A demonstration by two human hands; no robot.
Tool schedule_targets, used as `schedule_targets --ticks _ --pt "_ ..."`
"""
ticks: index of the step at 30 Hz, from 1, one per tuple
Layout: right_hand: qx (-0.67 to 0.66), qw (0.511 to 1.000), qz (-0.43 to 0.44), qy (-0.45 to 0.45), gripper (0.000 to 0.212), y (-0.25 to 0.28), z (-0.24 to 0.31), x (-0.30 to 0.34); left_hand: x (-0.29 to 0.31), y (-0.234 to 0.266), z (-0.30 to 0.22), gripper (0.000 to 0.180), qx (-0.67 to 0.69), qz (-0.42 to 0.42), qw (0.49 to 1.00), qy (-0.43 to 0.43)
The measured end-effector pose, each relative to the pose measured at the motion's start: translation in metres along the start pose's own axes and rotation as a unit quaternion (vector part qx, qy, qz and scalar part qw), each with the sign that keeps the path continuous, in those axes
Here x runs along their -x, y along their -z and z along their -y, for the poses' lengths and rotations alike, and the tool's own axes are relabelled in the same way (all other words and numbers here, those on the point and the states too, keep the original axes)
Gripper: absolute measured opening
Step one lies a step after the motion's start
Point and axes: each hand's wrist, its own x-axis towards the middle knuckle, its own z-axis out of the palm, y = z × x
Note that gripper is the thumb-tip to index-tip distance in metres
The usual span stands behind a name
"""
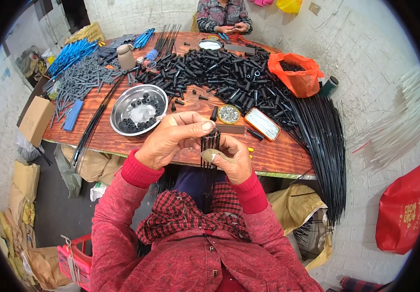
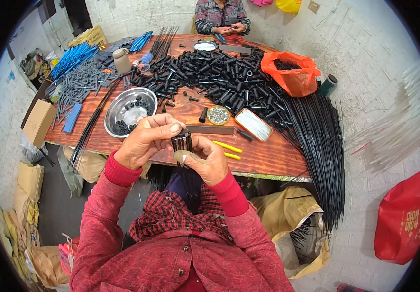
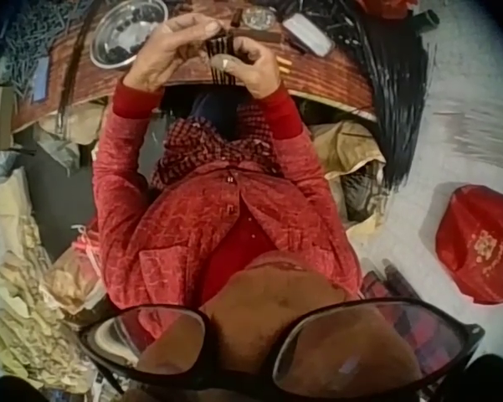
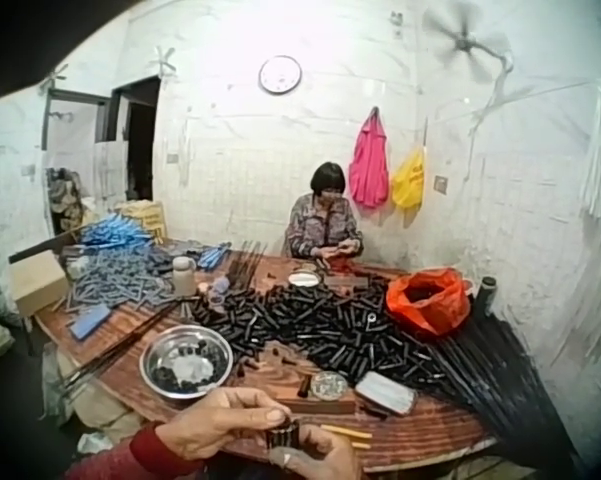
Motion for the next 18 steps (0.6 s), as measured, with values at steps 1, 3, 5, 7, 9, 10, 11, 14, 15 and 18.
schedule_targets --ticks 1,3,5,7,9,10,11,14,15,18 --pt "0.0 1.0 0.0 0.0 0.037 0.0002 0.0001 0.0002 -0.0003 0.0003 0.0005 0.021 -0.001 -0.005 1.0 -0.006" --pt "0.008 1.0 -0.006 -0.004 0.037 0.0006 0.0004 0.0008 0.0025 -0.0009 -0.0032 0.022 0.004 -0.005 1.0 -0.001" --pt "-0.003 1.0 -0.005 -0.005 0.036 0.0008 -0.0004 -0.0001 0.004 -0.0013 -0.0039 0.022 0.01 -0.005 1.0 0.004" --pt "-0.013 1.0 -0.003 -0.004 0.035 0.001 -0.0005 -0.0015 0.0045 -0.001 -0.0044 0.024 -0.021 -0.011 1.0 -0.014" --pt "0.021 1.0 -0.003 -0.015 0.027 0.0027 0.0003 0.0005 0.0035 -0.0014 -0.0048 0.024 -0.022 -0.012 1.0 -0.011" --pt "0.02 1.0 -0.003 -0.015 0.027 0.0023 0.0009 0.0003 0.0032 -0.0017 -0.0046 0.024 -0.022 -0.012 1.0 -0.007" --pt "0.015 1.0 0.0 -0.011 0.027 0.0018 0.0021 -0.0004 0.0028 -0.0016 -0.0039 0.024 -0.022 -0.012 1.0 -0.006" --pt "0.006 1.0 0.006 -0.01 0.028 0.0008 0.0034 -0.0008 0.0014 -0.0002 -0.0013 0.021 -0.017 -0.025 1.0 -0.007" --pt "0.003 1.0 0.009 -0.012 0.028 0.0007 0.0034 -0.0006 0.0012 0.0009 -0.0008 0.02 -0.009 -0.022 1.0 -0.008" --pt "0.006 1.0 0.007 -0.001 0.028 0.0008 0.003 -0.0005 0.0013 0.001 -0.001 0.019 -0.004 -0.019 1.0 -0.007"
